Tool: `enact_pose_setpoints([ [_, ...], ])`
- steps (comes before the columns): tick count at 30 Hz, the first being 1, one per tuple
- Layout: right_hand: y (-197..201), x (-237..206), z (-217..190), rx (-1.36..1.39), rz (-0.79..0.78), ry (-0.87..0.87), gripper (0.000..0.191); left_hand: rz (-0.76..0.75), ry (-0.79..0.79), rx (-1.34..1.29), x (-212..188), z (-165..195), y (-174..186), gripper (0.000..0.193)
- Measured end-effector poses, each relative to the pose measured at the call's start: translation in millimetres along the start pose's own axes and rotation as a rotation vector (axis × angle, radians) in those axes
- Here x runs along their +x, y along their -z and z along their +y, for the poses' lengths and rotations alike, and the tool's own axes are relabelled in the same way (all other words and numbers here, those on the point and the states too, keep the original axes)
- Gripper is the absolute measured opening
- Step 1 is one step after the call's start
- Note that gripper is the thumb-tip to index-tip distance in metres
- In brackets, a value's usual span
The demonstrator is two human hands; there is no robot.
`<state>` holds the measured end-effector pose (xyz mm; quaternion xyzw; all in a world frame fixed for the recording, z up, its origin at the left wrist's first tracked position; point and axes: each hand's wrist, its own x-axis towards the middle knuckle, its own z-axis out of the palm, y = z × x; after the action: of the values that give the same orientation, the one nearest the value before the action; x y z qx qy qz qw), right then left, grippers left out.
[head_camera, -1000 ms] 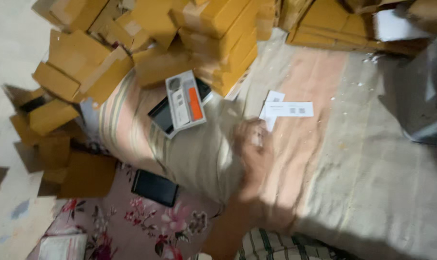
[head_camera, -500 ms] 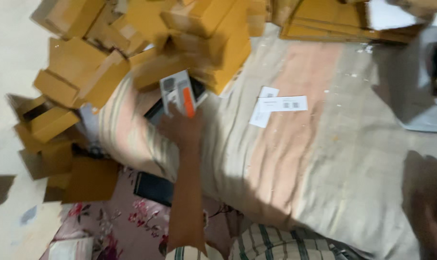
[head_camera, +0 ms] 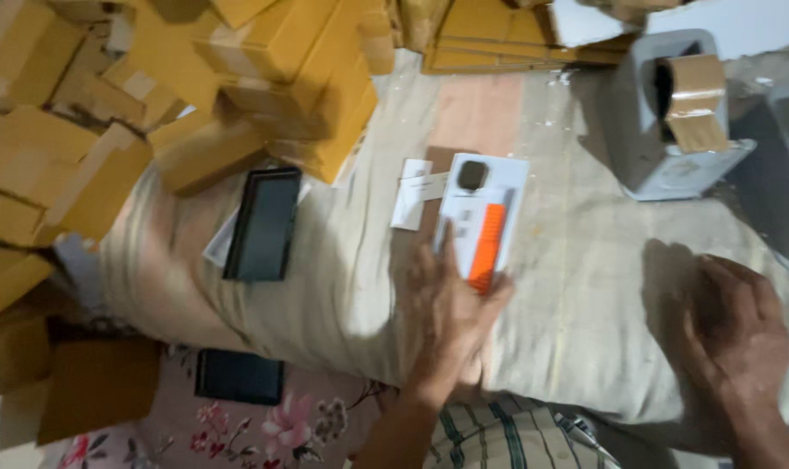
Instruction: The person seals a yellow cardboard box by pressing packing tape across its seam, smooths the tape with their hands, and rotates the box on the padded work surface. Near the end they set the box aside and open a white product box, lifting out an orange item and its packaging.
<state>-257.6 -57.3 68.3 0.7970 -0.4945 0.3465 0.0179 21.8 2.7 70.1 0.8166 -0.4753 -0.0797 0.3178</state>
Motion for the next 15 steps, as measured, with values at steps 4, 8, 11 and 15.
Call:
enact_pose_setpoints([
  [4,-11,-2,13,0.244,-0.059,-0.199,0.034,-0.016,-0.106,0.001,1,51,-36,0.104],
  [8,-27,15,9,0.389,-0.173,-0.268,0.038,-0.067,-0.15,0.004,-1,75,-60,0.106],
  [11,-42,29,3,0.244,-0.224,-0.187,0.038,-0.062,-0.272,-0.016,-11,74,-66,0.105],
  [15,-50,37,0,0.13,-0.24,-0.148,0.047,-0.058,-0.437,-0.07,-21,53,-67,0.093],
])
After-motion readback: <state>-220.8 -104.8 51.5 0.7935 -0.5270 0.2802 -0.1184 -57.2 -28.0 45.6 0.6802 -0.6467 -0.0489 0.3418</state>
